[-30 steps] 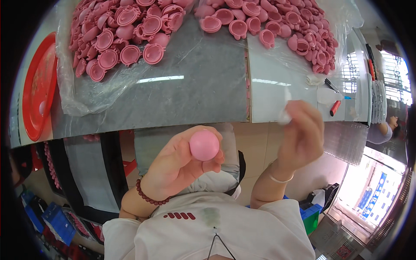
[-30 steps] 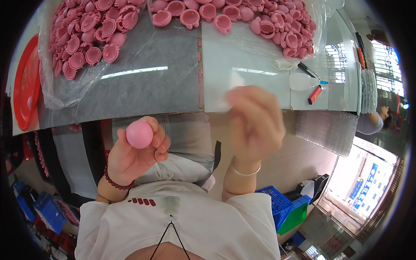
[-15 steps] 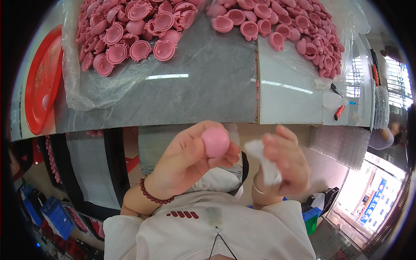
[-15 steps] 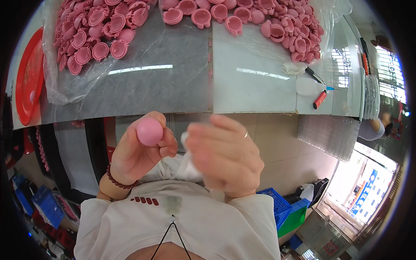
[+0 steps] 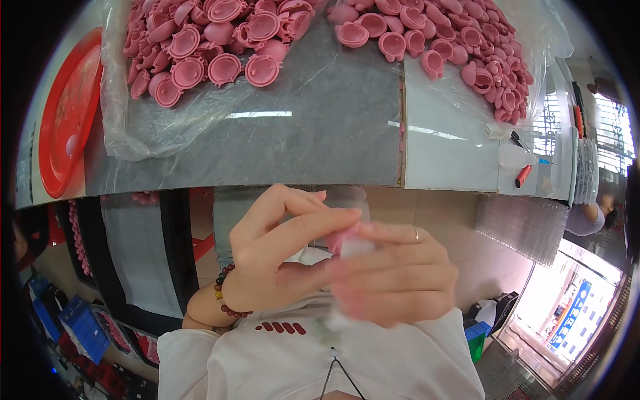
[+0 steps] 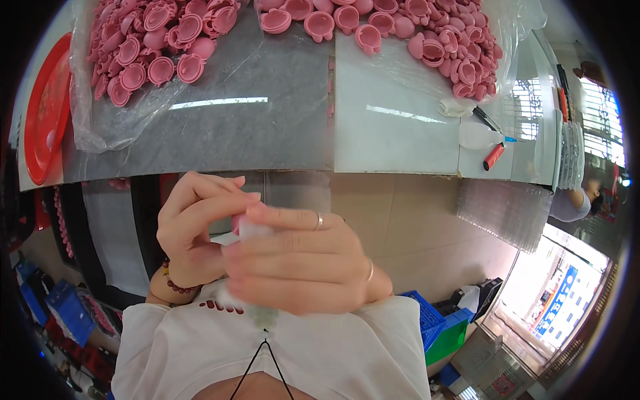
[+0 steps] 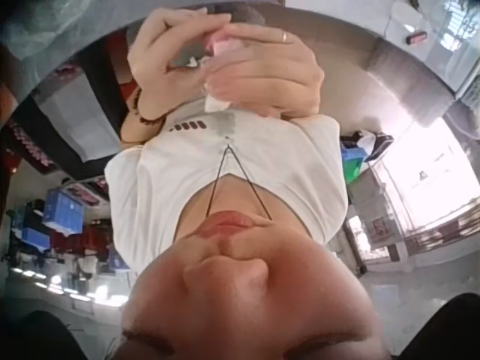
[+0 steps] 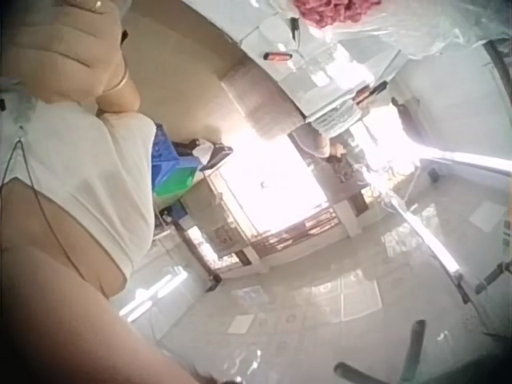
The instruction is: Assembling small pink plastic toy components by applying a liquid adhesive from a squeeze bottle and joining parts.
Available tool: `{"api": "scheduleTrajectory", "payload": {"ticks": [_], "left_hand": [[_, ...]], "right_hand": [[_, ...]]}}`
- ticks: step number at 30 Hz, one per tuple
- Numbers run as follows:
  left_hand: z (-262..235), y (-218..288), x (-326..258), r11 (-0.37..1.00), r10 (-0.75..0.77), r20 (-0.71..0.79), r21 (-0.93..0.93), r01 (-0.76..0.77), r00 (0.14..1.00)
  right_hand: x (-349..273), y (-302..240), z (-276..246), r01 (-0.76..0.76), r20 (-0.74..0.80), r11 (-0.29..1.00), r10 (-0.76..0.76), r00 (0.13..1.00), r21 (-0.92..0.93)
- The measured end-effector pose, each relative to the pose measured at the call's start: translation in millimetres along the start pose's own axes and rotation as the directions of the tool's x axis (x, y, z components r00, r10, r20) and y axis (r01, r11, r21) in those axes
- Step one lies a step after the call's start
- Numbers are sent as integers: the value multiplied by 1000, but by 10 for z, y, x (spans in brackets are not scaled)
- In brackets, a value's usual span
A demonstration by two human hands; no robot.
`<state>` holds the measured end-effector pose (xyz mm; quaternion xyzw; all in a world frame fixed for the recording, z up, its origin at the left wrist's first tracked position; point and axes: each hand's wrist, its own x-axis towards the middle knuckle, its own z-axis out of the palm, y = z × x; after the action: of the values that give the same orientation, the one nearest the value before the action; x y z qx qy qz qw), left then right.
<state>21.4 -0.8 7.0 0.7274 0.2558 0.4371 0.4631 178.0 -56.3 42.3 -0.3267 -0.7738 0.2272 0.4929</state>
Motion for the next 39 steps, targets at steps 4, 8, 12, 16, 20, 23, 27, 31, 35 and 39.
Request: {"api": "scheduleTrajectory", "payload": {"ticks": [4,8,12,16,20,23,27,31,35,39], "left_hand": [[-72,52,24,994,8,46,109,-13,999],[-230,26,74,976,104,-32,198,-95,994],[-971,3,206,848,307,-572,527,53,761],[-2382,-395,306,353,159,-579,790,501,800],[-2803,-694,363,329,-214,-642,663,673,737],[-2665,-651,323,242,-49,-627,747,619,777],[-1476,-180,393,594,268,-574,731,336,774],[-404,43,211,957,-183,-40,-234,169,982],[-200,50,56,755,-328,305,-484,442,894],[-54,19,11,602,-408,203,-674,429,890]], "right_hand": [[-142,47,-120,167,-276,963,-106,955,210],[-168,134,-103,-358,-654,910,142,743,-209],[-245,207,-153,-531,-629,805,273,728,-265],[-171,165,-107,-483,-552,855,314,773,-190],[-187,193,-87,-452,-553,872,286,783,-189],[-170,111,-44,-483,-542,873,372,753,-71],[-127,131,91,-441,-579,895,392,715,62],[-157,144,80,-369,-502,923,369,782,104],[-51,56,181,-360,-424,913,408,808,192],[-63,48,184,-435,-337,865,499,799,248]]}}
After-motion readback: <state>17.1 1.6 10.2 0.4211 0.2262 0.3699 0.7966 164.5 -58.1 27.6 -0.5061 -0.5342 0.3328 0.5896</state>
